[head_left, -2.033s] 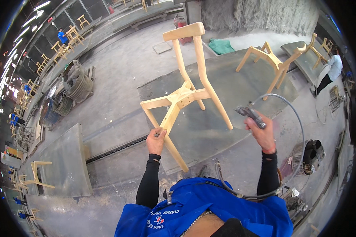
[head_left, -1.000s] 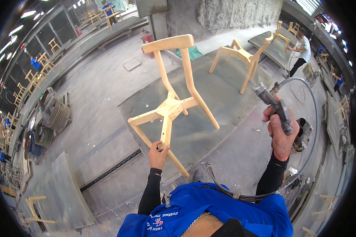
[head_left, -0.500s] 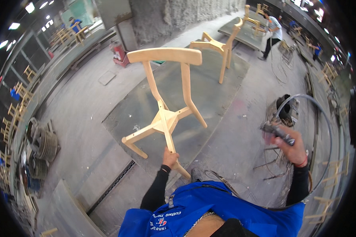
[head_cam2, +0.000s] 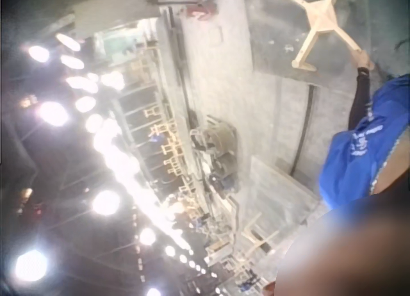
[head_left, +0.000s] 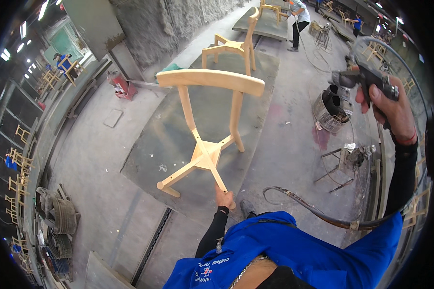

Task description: The person uses a spray gun to apply a finish to wooden chair frames. They hold each chair with one hand and spray all sides, then place the finished chair on the floor and pick up the next one.

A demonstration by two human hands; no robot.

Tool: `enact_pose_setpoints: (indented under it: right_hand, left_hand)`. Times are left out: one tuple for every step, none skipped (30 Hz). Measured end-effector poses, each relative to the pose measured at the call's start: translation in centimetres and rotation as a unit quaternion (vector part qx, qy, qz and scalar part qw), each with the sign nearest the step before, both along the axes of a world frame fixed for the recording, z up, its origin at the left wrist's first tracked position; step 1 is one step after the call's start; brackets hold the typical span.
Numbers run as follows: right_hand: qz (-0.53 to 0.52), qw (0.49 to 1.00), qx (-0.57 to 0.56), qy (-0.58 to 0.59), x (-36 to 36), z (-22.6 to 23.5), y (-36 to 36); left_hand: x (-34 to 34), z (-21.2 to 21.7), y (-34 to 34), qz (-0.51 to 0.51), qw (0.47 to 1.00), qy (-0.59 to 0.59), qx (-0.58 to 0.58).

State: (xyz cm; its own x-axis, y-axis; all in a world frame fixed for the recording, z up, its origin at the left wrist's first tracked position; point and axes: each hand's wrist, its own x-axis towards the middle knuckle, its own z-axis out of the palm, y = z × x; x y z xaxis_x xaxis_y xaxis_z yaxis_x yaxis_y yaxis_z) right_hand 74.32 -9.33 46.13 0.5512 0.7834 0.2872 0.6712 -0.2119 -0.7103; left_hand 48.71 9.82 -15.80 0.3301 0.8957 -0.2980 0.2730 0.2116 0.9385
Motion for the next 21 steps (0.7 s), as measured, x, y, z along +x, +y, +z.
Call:
enact_pose_setpoints:
  right_hand:
    - [-0.016, 1.0, 0.006, -0.014, -0.5, 0.1, 0.7]
    - [0.038, 0.999, 0.024, -0.025, -1.2, 1.0, 2.2]
    - [0.058, 0.998, 0.03, -0.022, -1.7, 1.1, 3.2]
    - [0.077, 0.996, 0.042, -0.03, -2.4, 1.2, 4.3]
    - [0.088, 0.994, 0.055, -0.038, -3.1, 1.4, 5.6]
    - [0.11, 0.991, 0.062, -0.051, -3.7, 1.8, 6.8]
    - [0.125, 0.987, 0.07, -0.067, -4.3, 2.1, 8.0]
    - [0.14, 0.984, 0.076, -0.081, -4.8, 2.3, 8.8]
    - [0.147, 0.983, 0.086, -0.072, -5.4, 3.0, 10.1]
    - [0.153, 0.981, 0.098, -0.063, -5.6, 3.1, 10.4]
    - [0.157, 0.98, 0.109, -0.054, -5.9, 3.3, 10.6]
    - [0.143, 0.983, 0.096, -0.059, -6.0, 3.4, 10.2]
    - [0.126, 0.986, 0.082, -0.065, -6.0, 3.6, 9.5]
    - [0.108, 0.989, 0.067, -0.072, -5.8, 3.8, 8.4]
    - [0.085, 0.991, 0.055, -0.084, -5.4, 3.8, 7.2]
    - [0.069, 0.993, 0.064, -0.077, -5.1, 3.6, 5.8]
    - [0.036, 0.997, 0.035, -0.056, -4.8, 3.4, 3.8]
    - [0.001, 0.999, 0.015, -0.043, -4.5, 3.5, 1.7]
    - [-0.033, 0.999, -0.004, -0.03, -4.3, 3.3, -0.5]
    - [-0.052, 0.998, -0.016, -0.023, -4.1, 2.8, -2.4]
    - [-0.069, 0.997, -0.027, -0.016, -4.1, 2.3, -4.3]
  left_hand:
    - [0.1, -0.2, -0.1, 0.001, 1.0, 0.008, 0.008]
    - [-0.1, 0.0, 0.2, 0.012, 1.0, 0.01, 0.024]
    - [-0.1, -0.1, 0.2, 0.0, 0.999, 0.017, 0.03]
    - [-0.2, 0.0, 0.2, -0.004, 0.999, 0.02, 0.044]
    - [-0.3, 0.1, 0.3, -0.006, 0.998, 0.021, 0.056]
    - [-0.4, 0.3, 0.3, -0.008, 0.997, 0.025, 0.07]
    - [-0.5, 0.6, 0.5, -0.015, 0.997, 0.05, 0.058]
    - [-0.6, 0.6, 0.4, -0.017, 0.997, 0.062, 0.049]
    - [-0.8, 1.1, 0.8, -0.015, 0.997, 0.067, 0.043]
    - [-0.8, 1.1, 0.8, -0.009, 0.996, 0.044, 0.073]
    - [-0.9, 1.2, 0.9, -0.018, 0.997, 0.052, 0.051]
    - [-0.9, 1.2, 1.0, -0.023, 0.998, 0.053, 0.034]
    - [-1.0, 1.0, 0.9, -0.026, 0.998, 0.05, 0.027]
    - [-1.1, 0.8, 0.9, -0.029, 0.998, 0.036, 0.034]
    - [-1.0, 0.5, 1.0, -0.03, 0.998, 0.016, 0.051]
    - [-1.0, 0.2, 0.9, -0.035, 0.997, -0.009, 0.064]
    - [-1.1, -0.1, 0.7, -0.042, 0.997, -0.009, 0.057]
    - [-1.1, -0.3, 0.9, -0.054, 0.997, -0.015, 0.051]
    - [-1.2, -0.3, 0.9, -0.058, 0.996, -0.028, 0.058]
    - [-1.3, -0.3, 1.0, -0.068, 0.996, -0.013, 0.061]
    - [-1.5, 0.0, 1.0, -0.074, 0.995, -0.023, 0.064]
